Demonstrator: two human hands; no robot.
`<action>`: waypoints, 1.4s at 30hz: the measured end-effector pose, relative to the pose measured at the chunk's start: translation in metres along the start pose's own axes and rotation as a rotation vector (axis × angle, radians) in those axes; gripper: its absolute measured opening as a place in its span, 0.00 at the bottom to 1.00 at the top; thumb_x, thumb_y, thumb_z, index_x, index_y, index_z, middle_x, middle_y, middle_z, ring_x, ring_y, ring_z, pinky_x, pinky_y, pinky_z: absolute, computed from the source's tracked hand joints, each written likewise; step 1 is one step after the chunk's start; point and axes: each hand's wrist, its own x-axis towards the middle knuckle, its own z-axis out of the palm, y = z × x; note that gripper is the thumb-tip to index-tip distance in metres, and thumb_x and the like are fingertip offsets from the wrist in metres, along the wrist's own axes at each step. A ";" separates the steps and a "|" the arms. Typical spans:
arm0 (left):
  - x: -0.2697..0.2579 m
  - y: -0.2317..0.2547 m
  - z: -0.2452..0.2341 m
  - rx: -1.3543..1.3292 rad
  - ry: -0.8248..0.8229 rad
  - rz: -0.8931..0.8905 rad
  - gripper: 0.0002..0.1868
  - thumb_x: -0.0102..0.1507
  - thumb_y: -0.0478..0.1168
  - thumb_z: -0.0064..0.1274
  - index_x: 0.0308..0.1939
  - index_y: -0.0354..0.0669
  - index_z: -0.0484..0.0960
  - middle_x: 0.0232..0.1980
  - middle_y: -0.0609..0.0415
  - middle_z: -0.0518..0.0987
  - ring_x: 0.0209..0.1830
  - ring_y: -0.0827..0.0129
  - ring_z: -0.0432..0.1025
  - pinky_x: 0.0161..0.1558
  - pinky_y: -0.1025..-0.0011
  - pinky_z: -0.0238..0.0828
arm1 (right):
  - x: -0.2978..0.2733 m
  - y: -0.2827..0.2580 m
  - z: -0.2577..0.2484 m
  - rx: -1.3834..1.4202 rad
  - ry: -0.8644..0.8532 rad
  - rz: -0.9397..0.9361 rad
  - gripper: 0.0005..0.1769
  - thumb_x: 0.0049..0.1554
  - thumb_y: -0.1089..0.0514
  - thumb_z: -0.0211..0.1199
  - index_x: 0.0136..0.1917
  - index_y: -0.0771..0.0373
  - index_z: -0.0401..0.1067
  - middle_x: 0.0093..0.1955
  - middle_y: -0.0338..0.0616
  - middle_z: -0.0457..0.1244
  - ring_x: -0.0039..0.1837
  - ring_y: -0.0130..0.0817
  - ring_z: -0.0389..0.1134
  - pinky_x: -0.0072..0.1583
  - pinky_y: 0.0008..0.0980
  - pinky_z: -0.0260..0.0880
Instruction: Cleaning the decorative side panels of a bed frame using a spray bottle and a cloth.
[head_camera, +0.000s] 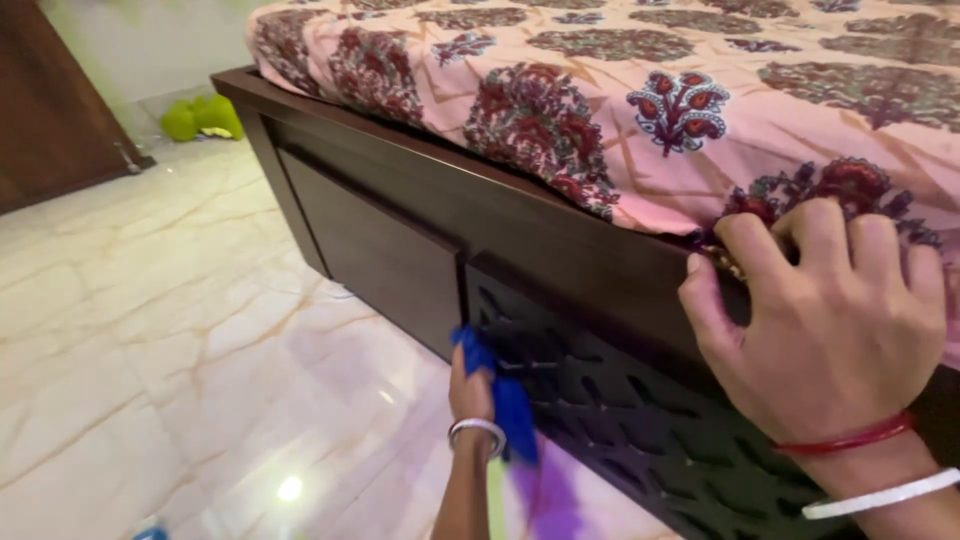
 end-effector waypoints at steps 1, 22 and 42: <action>0.009 -0.033 -0.001 -0.004 -0.006 -0.001 0.40 0.53 0.32 0.46 0.72 0.50 0.69 0.68 0.46 0.76 0.67 0.58 0.69 0.67 0.68 0.61 | -0.001 -0.001 0.002 -0.007 0.000 -0.001 0.14 0.64 0.40 0.64 0.47 0.50 0.74 0.43 0.38 0.59 0.48 0.37 0.60 0.51 0.36 0.58; -0.037 -0.148 0.057 -0.625 0.046 -0.887 0.14 0.51 0.41 0.54 0.37 0.38 0.78 0.38 0.42 0.79 0.37 0.49 0.72 0.44 0.55 0.74 | 0.001 0.010 0.001 0.159 -0.077 0.039 0.15 0.60 0.41 0.61 0.46 0.53 0.72 0.45 0.44 0.59 0.50 0.44 0.61 0.51 0.45 0.59; -0.291 -0.038 0.070 -0.601 -0.707 -1.052 0.23 0.46 0.45 0.47 0.39 0.34 0.82 0.38 0.39 0.83 0.33 0.47 0.76 0.40 0.55 0.75 | -0.023 0.032 -0.001 0.392 0.054 -0.053 0.14 0.60 0.48 0.63 0.54 0.56 0.70 0.50 0.46 0.59 0.55 0.45 0.59 0.57 0.46 0.59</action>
